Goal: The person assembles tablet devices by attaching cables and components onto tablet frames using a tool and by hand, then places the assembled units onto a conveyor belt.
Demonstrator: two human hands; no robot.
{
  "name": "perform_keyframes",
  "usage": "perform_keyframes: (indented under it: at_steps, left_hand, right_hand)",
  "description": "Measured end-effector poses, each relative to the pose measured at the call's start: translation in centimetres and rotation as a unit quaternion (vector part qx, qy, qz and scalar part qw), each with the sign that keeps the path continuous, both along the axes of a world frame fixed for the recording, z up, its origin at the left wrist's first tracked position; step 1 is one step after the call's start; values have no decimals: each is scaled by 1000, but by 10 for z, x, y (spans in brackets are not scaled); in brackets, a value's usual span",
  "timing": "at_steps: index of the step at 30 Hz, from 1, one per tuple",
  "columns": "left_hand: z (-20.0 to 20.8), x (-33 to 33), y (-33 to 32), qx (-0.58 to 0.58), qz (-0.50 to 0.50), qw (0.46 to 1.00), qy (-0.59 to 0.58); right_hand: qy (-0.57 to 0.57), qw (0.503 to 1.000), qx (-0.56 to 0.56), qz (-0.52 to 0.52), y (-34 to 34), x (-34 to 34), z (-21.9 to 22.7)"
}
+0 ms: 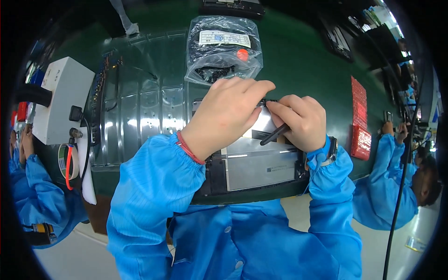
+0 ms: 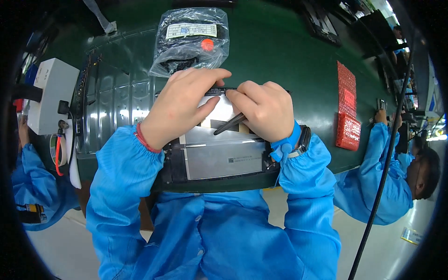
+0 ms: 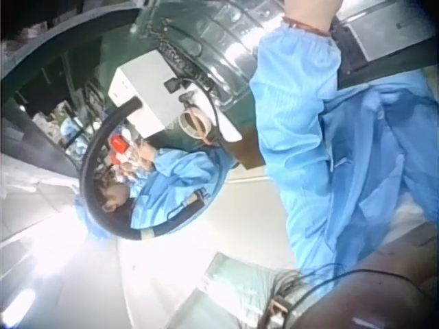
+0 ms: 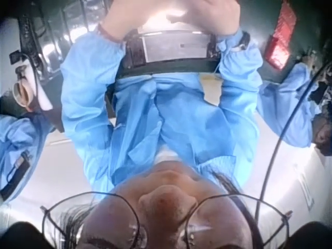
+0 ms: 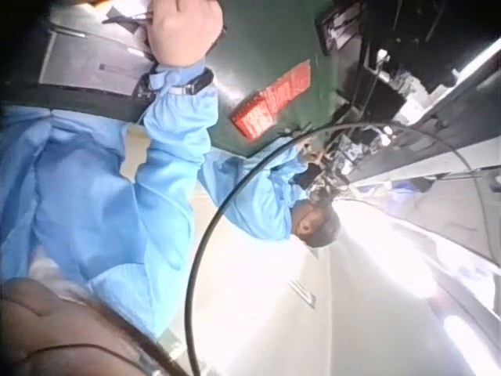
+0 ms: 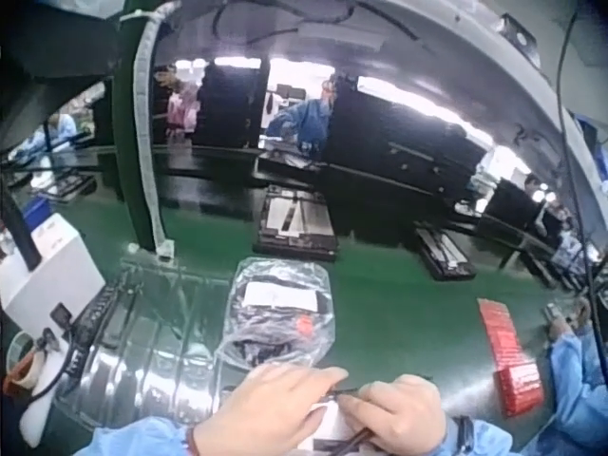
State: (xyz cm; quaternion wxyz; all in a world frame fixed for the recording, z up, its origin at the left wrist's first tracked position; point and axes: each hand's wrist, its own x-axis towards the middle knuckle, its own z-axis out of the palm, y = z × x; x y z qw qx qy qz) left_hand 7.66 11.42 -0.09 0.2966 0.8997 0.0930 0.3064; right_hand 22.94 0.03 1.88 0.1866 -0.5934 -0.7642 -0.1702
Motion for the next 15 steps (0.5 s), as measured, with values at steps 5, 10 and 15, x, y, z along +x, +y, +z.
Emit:
perform_keyframes:
  at_steps: [5,10,15]
  left_hand:
    - [-1,1,2,-4,-7,1000,-3]
    - [1,0,0,3,-15,999,28]
    - [3,-2,-3,58,-20,996,64]
  right_hand:
    - [5,1000,-10,-15,1,0,0]
    - [34,999,-36,-20,1,5,1]
    - [99,992,-77,-19,-10,16,16]
